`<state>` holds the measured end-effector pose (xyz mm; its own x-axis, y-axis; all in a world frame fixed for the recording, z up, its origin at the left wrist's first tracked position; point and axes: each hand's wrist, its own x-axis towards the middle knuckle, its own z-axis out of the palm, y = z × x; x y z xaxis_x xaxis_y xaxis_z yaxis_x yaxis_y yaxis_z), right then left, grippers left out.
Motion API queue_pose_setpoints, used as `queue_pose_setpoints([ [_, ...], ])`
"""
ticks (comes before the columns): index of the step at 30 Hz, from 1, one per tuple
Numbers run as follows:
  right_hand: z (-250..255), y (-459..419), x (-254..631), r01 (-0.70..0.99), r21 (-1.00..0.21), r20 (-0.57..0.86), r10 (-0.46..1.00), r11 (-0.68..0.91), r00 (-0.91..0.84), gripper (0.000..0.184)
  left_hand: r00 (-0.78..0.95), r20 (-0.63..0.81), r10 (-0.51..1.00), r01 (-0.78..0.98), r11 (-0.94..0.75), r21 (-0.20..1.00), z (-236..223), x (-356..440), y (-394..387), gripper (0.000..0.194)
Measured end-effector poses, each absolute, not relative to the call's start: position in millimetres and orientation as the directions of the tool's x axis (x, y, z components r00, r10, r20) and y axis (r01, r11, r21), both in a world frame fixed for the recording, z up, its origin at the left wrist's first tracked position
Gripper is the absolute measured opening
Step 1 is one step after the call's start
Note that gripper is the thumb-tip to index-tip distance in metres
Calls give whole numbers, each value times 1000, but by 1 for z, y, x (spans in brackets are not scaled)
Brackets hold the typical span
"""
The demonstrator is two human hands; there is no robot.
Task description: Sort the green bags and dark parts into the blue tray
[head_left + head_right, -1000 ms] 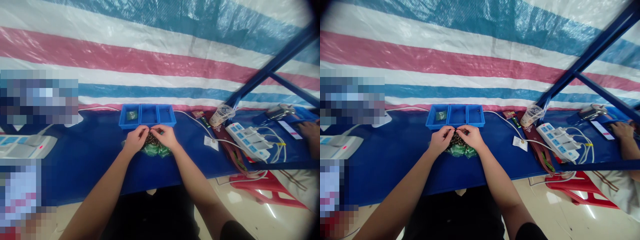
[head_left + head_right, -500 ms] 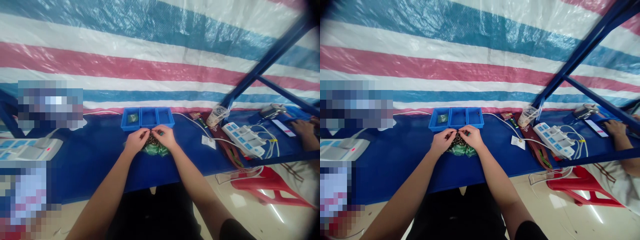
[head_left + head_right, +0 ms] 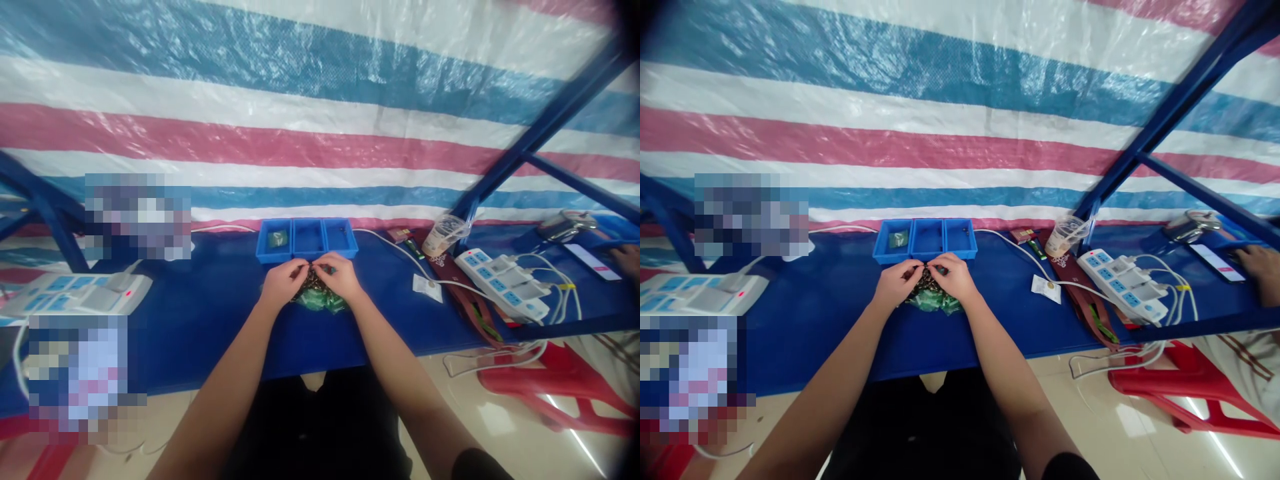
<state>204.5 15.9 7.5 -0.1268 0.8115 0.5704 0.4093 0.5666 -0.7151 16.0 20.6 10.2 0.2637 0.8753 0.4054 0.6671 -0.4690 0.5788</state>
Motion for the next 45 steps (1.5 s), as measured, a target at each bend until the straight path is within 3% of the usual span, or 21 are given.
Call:
queue_pose_setpoints([
  [8,9,16,204,378,-751,540,833,541,-119,12,284,358,890,670,-451,590,10,15,22,27],
  [16,11,16,203,369,-775,520,849,513,-88,13,250,340,907,606,-420,675,5,16,24,28],
  [28,15,13,200,364,-784,501,859,503,-108,15,284,353,891,635,-451,627,16,16,20,29],
  [35,15,15,201,349,-794,499,862,497,-91,15,219,376,900,587,-429,686,8,18,22,27],
  [45,16,17,199,332,-795,509,856,507,-91,14,232,343,910,610,-410,678,12,18,22,27],
])
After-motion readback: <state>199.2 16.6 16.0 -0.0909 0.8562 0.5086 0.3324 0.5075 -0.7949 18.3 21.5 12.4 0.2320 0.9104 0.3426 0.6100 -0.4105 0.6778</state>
